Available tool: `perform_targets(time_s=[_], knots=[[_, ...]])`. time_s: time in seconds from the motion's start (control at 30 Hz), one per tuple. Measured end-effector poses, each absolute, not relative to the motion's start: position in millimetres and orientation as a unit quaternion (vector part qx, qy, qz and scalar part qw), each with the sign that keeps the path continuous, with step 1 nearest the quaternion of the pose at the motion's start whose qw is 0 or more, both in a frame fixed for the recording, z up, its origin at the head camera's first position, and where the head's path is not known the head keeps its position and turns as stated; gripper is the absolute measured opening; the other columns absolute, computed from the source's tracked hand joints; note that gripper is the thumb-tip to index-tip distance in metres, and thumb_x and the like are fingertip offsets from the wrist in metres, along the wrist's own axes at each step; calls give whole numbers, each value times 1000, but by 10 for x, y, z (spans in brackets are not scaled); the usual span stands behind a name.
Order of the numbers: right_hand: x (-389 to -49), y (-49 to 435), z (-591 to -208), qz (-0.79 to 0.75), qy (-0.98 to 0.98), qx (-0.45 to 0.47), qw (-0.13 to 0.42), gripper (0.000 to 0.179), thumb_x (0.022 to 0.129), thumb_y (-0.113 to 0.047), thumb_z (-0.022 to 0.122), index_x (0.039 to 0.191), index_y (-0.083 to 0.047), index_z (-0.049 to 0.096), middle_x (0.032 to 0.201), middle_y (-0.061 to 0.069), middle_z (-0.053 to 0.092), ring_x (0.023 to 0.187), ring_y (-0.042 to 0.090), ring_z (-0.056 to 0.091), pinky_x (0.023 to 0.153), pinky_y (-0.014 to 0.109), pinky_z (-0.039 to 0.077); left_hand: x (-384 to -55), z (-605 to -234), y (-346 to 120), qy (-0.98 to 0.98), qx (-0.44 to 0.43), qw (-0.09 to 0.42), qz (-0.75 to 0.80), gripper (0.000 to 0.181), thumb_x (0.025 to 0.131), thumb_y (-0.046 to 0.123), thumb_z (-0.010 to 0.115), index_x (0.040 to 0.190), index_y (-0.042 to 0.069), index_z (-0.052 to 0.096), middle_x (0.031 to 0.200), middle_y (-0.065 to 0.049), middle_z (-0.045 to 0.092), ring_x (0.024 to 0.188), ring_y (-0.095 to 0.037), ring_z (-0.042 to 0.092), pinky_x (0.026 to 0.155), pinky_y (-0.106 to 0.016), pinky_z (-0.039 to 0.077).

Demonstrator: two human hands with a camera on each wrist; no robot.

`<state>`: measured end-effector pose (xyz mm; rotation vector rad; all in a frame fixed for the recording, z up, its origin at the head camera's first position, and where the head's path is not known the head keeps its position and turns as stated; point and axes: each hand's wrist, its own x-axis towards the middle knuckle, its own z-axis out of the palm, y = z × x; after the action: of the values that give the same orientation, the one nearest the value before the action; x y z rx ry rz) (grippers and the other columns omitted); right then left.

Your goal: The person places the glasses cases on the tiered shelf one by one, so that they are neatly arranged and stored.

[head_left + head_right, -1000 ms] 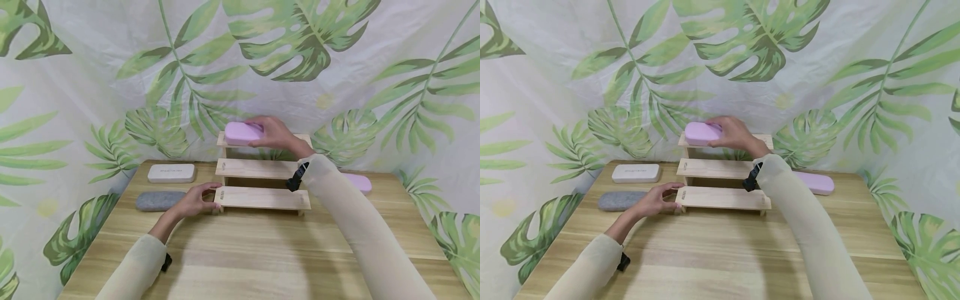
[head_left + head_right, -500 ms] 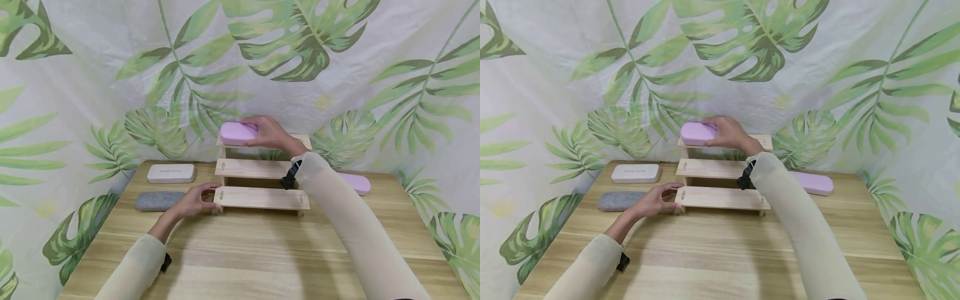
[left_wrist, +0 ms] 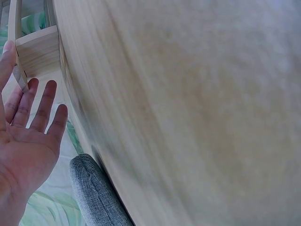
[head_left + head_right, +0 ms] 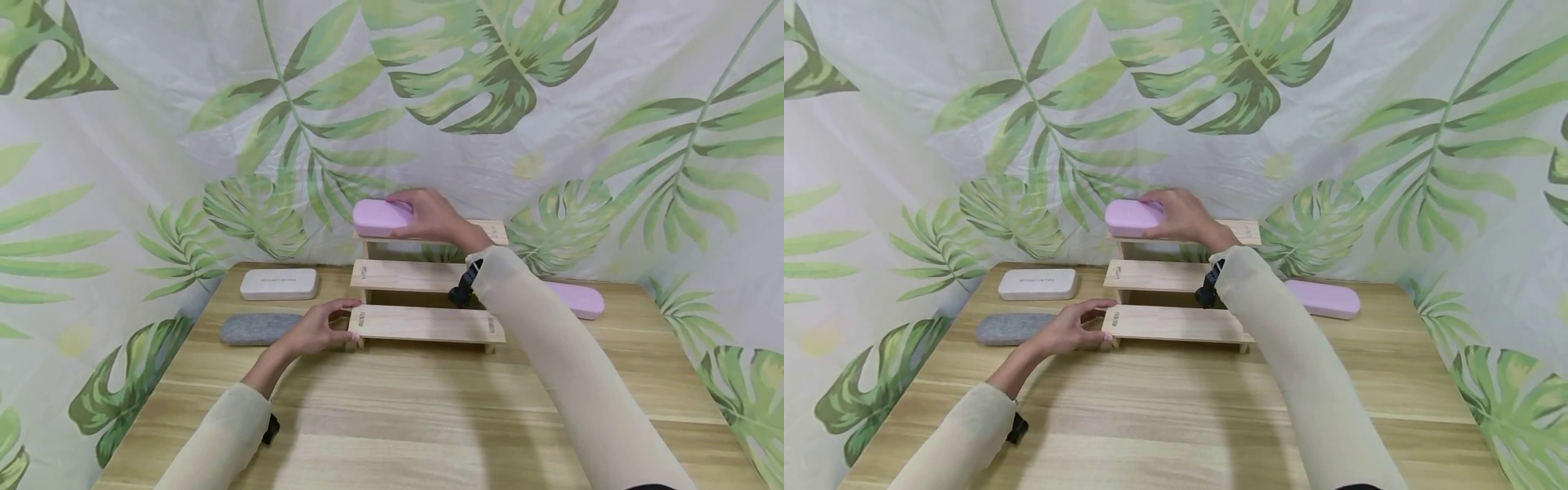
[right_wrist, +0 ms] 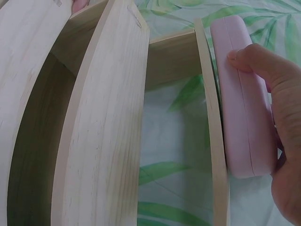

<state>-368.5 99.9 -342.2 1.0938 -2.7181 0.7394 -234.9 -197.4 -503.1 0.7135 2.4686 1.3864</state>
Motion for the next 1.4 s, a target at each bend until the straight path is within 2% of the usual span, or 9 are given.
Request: perform_targets(time_s=[0.4, 0.73, 1.4], knots=[[-3732, 918, -3463, 240, -897, 367, 64, 73, 80, -40, 90, 142, -8, 68, 137, 11, 71, 117, 26, 68, 93, 39, 53, -2352, -5042, -1973, 837, 244, 112, 478, 68, 91, 11, 85, 151, 2, 55, 156, -20, 53, 145, -44, 48, 120, -59, 39], [-3748, 889, -3481, 246, -893, 369, 71, 69, 80, -37, 89, 140, -8, 70, 134, 10, 73, 112, 25, 69, 90, 38, 53, -2360, -5049, -1973, 832, 239, 117, 487, 68, 90, 9, 85, 151, 2, 55, 156, -21, 53, 142, -45, 50, 120, -58, 40], [-3769, 830, -3505, 242, -894, 370, 74, 68, 82, -38, 89, 139, -8, 70, 136, 11, 72, 116, 26, 68, 93, 37, 54, -2370, -5066, -1984, 829, 253, 108, 486, 70, 89, 8, 86, 151, 0, 55, 153, -22, 55, 140, -45, 53, 117, -58, 43]])
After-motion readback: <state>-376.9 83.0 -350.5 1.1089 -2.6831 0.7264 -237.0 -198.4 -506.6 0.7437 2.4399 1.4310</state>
